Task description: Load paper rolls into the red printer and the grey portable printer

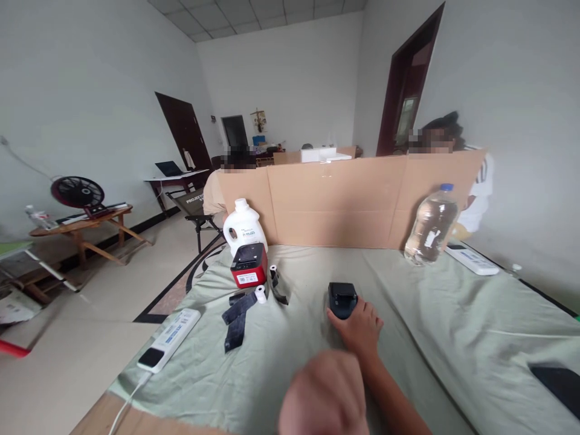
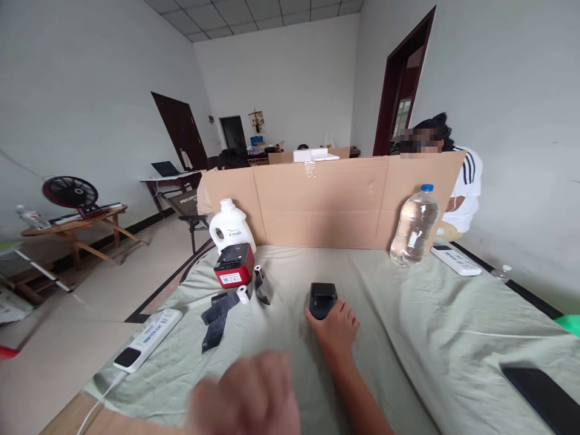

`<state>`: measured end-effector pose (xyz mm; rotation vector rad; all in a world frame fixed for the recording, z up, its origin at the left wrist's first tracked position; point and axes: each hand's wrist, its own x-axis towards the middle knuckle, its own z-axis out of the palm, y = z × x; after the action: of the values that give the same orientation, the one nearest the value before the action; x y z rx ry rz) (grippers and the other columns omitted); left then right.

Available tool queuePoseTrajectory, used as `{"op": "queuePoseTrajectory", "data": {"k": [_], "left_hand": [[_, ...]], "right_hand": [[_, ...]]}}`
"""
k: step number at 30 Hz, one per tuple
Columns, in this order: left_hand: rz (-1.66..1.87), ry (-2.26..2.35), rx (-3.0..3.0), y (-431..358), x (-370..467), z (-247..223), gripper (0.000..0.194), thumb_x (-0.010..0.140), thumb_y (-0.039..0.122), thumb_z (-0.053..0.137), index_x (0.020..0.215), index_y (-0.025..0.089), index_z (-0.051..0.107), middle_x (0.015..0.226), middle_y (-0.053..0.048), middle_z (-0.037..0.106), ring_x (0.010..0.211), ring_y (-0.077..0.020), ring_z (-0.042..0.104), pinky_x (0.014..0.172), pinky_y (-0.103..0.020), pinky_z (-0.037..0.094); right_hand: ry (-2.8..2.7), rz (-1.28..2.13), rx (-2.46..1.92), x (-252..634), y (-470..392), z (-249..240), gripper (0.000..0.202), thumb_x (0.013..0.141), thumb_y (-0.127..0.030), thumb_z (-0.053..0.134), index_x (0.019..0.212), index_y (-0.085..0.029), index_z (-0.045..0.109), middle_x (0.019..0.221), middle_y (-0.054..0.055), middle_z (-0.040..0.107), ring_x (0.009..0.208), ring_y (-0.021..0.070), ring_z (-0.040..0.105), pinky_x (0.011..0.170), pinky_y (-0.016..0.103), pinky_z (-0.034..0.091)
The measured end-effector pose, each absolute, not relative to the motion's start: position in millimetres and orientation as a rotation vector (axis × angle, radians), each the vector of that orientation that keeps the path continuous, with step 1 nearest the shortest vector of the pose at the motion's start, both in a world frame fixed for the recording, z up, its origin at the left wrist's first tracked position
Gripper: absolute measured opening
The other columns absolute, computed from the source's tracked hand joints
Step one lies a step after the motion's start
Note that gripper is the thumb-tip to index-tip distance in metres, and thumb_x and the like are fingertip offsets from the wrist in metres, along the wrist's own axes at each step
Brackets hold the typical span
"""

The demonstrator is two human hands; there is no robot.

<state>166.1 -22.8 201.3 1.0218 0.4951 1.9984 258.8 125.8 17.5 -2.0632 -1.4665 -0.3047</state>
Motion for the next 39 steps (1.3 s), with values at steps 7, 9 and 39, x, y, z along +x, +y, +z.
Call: {"op": "queuePoseTrajectory", "data": {"k": [7,9,39], "left_hand": [[1.793,0.943,1.151,124,181,132,0.027,0.091,0.03,0.046,0.068,0.02,0.037,0.063,0.004,0.031,0.058,-0.0112,0.031,0.057,-0.024,0.03],[1.716,1.158,1.208,155,167,101,0.024,0.087,0.025,0.047,0.066,0.02,0.035,0.064,0.005,0.032,0.061,-0.0107,0.034,0.06,-0.023,0.031],[0.853,1.319,1.262,207,130,16,0.022,0.08,0.025,0.06,0.064,0.012,0.063,0.055,-0.001,0.06,0.042,-0.0069,0.037,0.045,-0.022,0.024]], "right_hand": [[-1.484,-0.207,-1.934,269,122,6,0.065,0.085,-0.065,0.052,0.117,-0.008,0.054,0.1,0.019,0.059,0.091,0.0344,0.06,0.076,0.041,0.04],[-1.461,-0.158,-1.865,274,125,3,0.066,0.085,-0.068,0.052,0.116,-0.01,0.055,0.105,0.02,0.059,0.093,0.0341,0.059,0.077,0.041,0.04],[-1.17,0.416,-1.427,294,149,-4,0.043,0.096,-0.047,0.029,0.102,-0.016,0.058,0.102,0.014,0.06,0.098,0.0275,0.055,0.092,0.041,0.041]]}}
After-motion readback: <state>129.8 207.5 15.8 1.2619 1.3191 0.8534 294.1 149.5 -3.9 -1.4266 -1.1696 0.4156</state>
